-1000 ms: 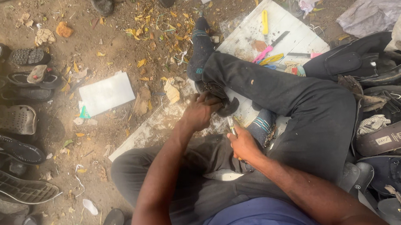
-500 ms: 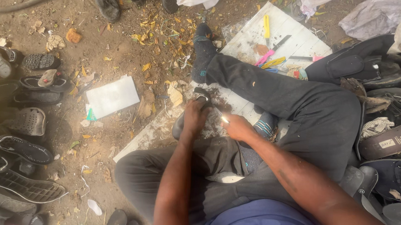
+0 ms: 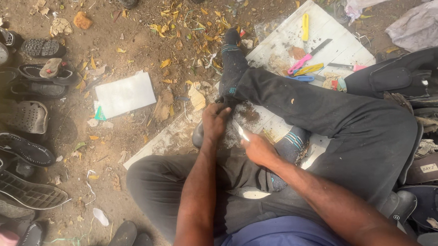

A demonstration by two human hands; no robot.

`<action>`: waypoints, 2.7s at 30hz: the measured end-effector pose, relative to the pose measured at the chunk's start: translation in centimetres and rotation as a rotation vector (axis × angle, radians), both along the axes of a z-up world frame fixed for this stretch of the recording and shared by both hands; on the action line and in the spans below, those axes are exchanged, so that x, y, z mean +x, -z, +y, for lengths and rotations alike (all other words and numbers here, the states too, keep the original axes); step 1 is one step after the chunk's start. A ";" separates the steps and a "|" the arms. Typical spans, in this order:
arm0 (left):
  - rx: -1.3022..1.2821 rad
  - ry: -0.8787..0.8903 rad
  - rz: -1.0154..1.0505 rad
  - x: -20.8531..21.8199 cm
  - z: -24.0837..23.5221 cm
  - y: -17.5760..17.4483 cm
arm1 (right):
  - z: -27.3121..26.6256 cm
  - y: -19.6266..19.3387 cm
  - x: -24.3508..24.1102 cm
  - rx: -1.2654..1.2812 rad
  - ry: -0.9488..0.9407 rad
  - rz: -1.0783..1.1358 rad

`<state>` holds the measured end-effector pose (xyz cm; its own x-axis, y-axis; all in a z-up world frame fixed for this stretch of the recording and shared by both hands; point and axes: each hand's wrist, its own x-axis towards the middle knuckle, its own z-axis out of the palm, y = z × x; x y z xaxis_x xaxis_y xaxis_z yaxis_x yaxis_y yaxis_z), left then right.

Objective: The person sits on the ground and uses a knife to scrape and clean the sole of a black shoe. They hold the shoe with one hand and work on the bottom surface with the tool, surrounded by other footwear and debris.

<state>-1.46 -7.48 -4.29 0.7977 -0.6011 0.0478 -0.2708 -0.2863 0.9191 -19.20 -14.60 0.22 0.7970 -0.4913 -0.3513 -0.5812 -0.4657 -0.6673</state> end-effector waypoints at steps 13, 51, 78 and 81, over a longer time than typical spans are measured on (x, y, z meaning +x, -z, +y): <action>-0.230 -0.245 0.398 0.6 -0.9 0.2 | -1.2 0.0 3.6 -0.064 -0.100 -0.133; -0.670 -0.345 0.785 3.2 -2.7 2.8 | -2.1 2.5 -1.7 0.094 -0.256 0.054; 0.599 -0.133 0.026 -3.4 -1.4 -7.0 | -1.6 0.0 -2.5 -0.090 -0.126 0.007; 0.585 -0.142 0.043 -3.6 -1.5 -7.4 | -2.7 0.3 -1.7 -0.037 -0.115 0.057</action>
<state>-5.09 -8.95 3.07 0.8662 -0.4052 -0.2923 -0.1591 -0.7782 0.6075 -20.93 -17.25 -0.06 0.8280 -0.4115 -0.3809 -0.5592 -0.5550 -0.6158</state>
